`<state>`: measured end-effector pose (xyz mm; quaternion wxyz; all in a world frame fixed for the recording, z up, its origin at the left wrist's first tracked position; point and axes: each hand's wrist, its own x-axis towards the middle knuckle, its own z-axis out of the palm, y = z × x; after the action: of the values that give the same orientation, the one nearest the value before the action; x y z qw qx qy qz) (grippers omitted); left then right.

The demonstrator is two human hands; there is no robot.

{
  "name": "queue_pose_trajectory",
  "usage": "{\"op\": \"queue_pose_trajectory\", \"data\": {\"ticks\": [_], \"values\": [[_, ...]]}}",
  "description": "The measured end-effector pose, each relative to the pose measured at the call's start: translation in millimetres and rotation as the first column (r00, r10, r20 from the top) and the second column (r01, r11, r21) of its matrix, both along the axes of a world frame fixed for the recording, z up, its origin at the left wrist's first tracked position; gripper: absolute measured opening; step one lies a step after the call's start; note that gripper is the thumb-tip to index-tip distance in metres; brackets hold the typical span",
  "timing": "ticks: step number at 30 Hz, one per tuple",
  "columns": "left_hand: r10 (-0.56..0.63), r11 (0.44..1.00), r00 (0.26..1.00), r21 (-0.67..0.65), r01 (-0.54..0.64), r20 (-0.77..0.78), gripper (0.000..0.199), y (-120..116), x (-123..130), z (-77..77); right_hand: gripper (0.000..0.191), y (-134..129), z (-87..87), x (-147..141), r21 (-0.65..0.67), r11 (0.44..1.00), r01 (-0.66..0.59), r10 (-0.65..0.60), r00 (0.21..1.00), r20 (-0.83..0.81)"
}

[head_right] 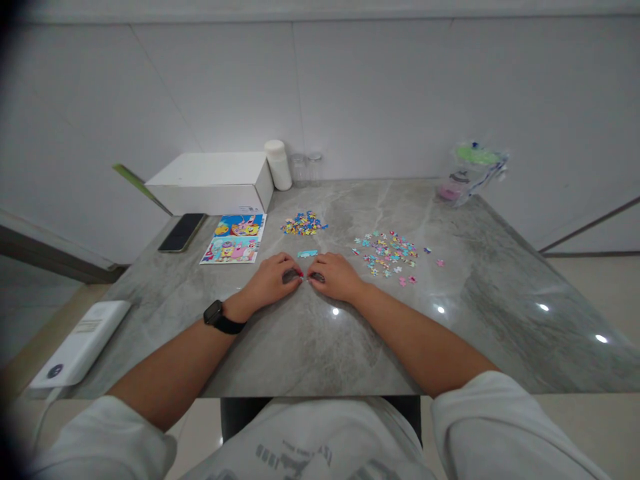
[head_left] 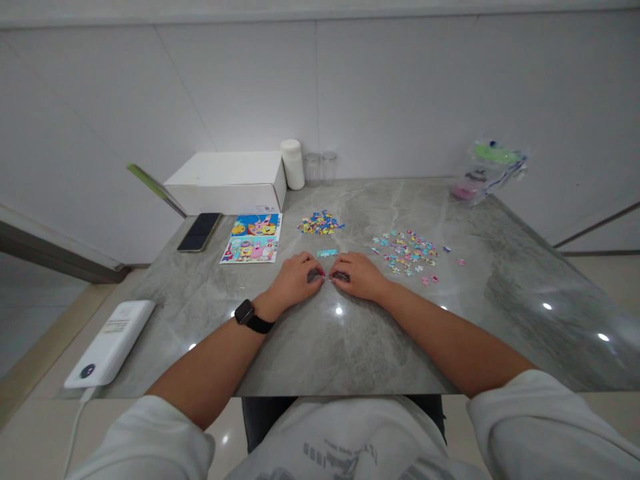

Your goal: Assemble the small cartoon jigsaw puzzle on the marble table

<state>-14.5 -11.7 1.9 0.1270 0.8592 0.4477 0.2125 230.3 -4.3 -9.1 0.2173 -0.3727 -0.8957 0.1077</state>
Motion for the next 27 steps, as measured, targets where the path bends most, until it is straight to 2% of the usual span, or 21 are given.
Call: {"op": "queue_pose_trajectory", "data": {"ticks": [6,17,23,27], "values": [[-0.001,1.0,1.0,0.002,0.001,0.016,0.014,-1.1,3.0,1.4,0.014,-1.5,2.1,1.5,-0.007,1.0,0.001,-0.001,1.0,-0.01],[0.019,0.999,0.999,0.029,-0.02,0.028,0.013,-0.7,3.7,-2.2,0.014,1.3,8.0,12.4,0.028,0.995,0.095,-0.096,0.995,0.016],[-0.001,0.996,0.986,0.088,-0.014,0.166,0.01,2.8,2.4,-2.4,0.014,0.7,7.7,7.7,0.024,0.994,0.105,-0.105,0.994,0.011],[-0.021,0.993,0.963,0.119,-0.011,0.268,0.007,2.1,3.9,2.2,0.014,5.5,10.1,9.4,0.0,0.992,0.125,-0.124,0.989,-0.084]]}}
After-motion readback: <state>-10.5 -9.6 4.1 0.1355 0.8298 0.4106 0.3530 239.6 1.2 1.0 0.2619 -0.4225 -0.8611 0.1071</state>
